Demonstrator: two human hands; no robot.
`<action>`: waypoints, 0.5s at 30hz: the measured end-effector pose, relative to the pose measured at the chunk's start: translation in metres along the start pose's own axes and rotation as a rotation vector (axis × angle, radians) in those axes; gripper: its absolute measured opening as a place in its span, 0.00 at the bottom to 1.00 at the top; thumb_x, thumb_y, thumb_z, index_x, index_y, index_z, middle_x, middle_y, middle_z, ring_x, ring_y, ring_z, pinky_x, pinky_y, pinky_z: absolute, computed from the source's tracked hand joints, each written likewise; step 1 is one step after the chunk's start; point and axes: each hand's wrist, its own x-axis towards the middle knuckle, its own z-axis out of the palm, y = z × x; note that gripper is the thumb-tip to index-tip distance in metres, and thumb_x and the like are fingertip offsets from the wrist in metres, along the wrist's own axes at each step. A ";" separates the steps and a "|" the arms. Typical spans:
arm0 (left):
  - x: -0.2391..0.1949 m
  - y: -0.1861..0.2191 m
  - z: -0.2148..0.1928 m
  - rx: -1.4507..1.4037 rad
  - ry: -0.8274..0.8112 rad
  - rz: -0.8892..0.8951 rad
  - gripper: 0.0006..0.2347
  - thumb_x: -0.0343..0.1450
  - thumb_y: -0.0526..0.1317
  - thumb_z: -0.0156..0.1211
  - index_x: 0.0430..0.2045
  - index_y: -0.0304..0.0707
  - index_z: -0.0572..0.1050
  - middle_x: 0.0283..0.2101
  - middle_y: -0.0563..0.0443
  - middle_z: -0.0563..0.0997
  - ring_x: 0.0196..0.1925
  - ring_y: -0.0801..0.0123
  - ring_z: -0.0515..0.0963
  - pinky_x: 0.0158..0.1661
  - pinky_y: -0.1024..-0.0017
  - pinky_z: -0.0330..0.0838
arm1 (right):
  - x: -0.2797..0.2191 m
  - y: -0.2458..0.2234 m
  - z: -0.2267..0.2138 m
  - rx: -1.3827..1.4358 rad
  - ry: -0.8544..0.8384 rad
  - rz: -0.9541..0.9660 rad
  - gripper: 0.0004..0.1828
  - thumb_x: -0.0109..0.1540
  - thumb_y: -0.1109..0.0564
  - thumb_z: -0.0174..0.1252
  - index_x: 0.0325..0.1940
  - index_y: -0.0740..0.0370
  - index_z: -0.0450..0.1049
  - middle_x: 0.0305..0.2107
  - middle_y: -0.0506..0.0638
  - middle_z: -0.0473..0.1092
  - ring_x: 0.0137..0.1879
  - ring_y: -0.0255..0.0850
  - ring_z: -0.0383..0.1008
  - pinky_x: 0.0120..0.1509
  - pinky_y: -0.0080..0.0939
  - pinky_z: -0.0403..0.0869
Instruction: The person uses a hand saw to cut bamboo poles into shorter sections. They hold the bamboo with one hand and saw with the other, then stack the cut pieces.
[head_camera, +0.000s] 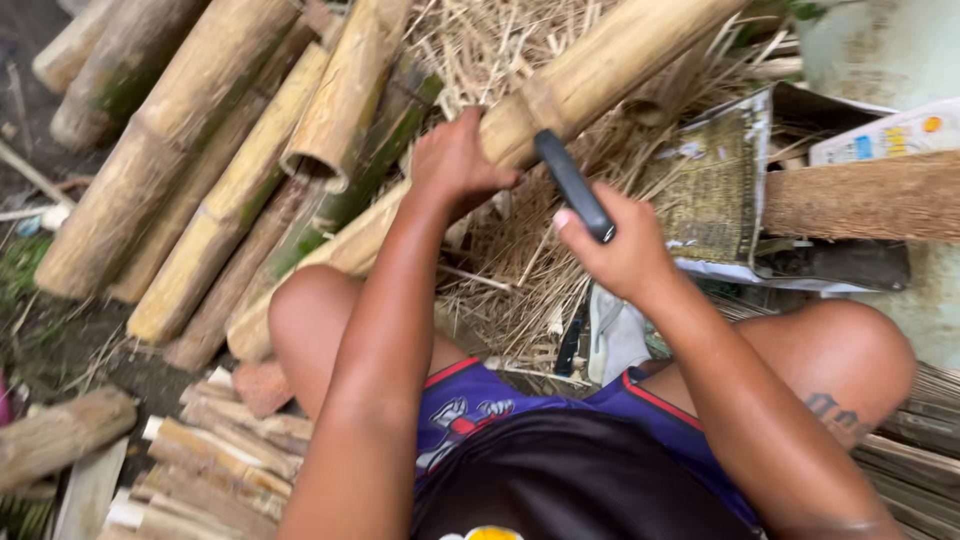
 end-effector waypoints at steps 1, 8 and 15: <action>-0.004 0.000 0.002 0.007 0.045 0.027 0.42 0.49 0.56 0.80 0.57 0.37 0.69 0.33 0.45 0.80 0.32 0.63 0.76 0.31 0.66 0.69 | -0.004 -0.003 0.002 0.011 0.022 -0.024 0.17 0.63 0.46 0.63 0.39 0.65 0.75 0.17 0.50 0.65 0.23 0.38 0.65 0.31 0.41 0.67; 0.014 -0.022 -0.022 0.170 0.235 -0.030 0.45 0.52 0.57 0.77 0.59 0.27 0.65 0.32 0.42 0.79 0.26 0.61 0.80 0.27 0.66 0.76 | -0.005 0.013 0.010 0.024 -0.003 -0.178 0.12 0.64 0.52 0.62 0.37 0.65 0.73 0.20 0.54 0.62 0.25 0.42 0.65 0.32 0.43 0.66; 0.022 -0.032 -0.004 0.019 0.063 -0.100 0.41 0.53 0.60 0.75 0.54 0.31 0.69 0.34 0.43 0.81 0.33 0.55 0.83 0.33 0.59 0.78 | -0.143 -0.022 -0.086 -0.153 0.019 0.003 0.14 0.60 0.54 0.60 0.47 0.63 0.77 0.24 0.46 0.73 0.26 0.33 0.74 0.36 0.34 0.71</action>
